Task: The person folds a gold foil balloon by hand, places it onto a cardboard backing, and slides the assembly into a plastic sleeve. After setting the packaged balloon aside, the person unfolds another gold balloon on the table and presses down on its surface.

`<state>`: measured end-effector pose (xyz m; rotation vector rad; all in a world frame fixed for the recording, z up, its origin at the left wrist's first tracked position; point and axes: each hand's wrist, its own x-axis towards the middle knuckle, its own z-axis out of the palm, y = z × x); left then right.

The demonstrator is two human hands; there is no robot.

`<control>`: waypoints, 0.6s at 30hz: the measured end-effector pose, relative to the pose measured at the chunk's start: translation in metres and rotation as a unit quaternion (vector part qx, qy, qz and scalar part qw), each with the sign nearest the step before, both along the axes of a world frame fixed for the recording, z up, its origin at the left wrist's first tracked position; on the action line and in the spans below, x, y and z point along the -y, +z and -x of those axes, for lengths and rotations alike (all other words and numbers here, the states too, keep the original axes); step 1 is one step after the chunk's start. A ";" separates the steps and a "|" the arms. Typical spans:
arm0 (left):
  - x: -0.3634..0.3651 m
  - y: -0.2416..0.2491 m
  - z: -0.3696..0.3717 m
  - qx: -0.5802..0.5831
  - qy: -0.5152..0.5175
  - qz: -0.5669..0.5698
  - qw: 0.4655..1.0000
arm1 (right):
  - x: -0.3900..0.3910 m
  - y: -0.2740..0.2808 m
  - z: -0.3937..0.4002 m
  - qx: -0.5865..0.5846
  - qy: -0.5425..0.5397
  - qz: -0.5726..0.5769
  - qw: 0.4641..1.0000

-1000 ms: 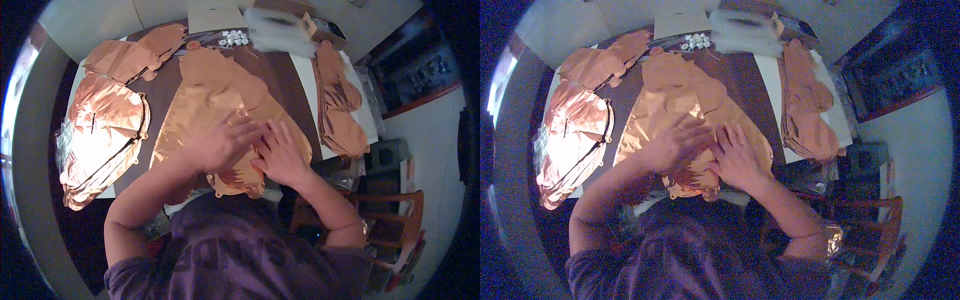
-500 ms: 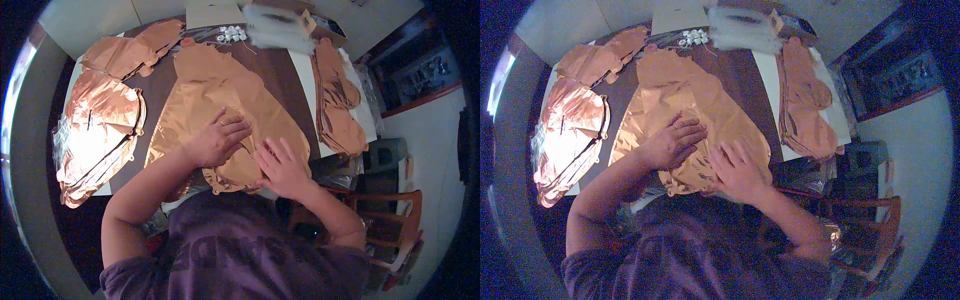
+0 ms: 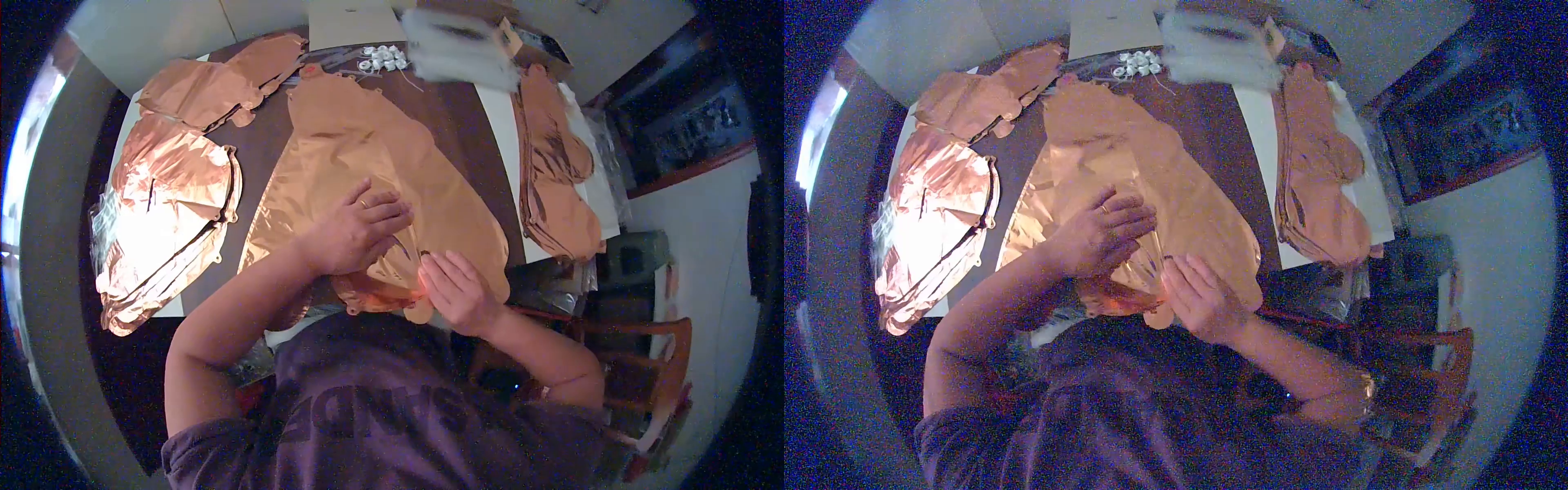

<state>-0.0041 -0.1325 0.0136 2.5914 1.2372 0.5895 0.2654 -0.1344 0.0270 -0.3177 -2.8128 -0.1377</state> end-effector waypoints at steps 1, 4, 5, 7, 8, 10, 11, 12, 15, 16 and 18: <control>0.000 0.001 0.000 -0.005 -0.003 -0.002 1.000 | 0.000 0.003 0.001 0.008 0.004 -0.014 1.000; 0.000 0.002 0.001 0.023 -0.010 0.012 1.000 | -0.003 0.014 0.005 0.037 0.017 -0.033 0.999; 0.000 0.002 0.002 0.039 -0.012 0.020 0.999 | -0.003 0.016 0.006 0.048 0.022 -0.034 0.998; -0.003 -0.008 0.004 0.079 -0.014 0.031 0.996 | -0.003 0.016 0.007 0.052 0.019 -0.044 0.998; -0.003 -0.012 0.005 0.100 -0.015 0.036 0.994 | -0.002 0.017 0.007 0.055 0.018 -0.048 0.997; 0.003 -0.001 0.009 0.215 0.025 0.073 0.974 | -0.002 0.019 0.009 0.059 0.019 -0.050 0.997; 0.006 0.005 0.010 0.271 0.044 0.093 0.957 | -0.002 0.020 0.009 0.060 0.018 -0.050 0.997; 0.008 0.011 0.013 0.198 0.079 0.047 0.976 | -0.002 0.020 0.009 0.063 0.017 -0.050 0.997; 0.014 0.020 0.018 0.033 0.171 -0.041 0.984 | 0.000 0.023 0.010 0.068 0.017 -0.049 0.996; 0.019 0.020 0.015 0.017 0.195 -0.036 0.980 | -0.001 0.025 0.012 0.068 0.019 -0.049 0.996; 0.025 0.019 0.014 -0.006 0.227 -0.024 0.974 | -0.002 0.028 0.015 0.074 0.023 -0.055 0.995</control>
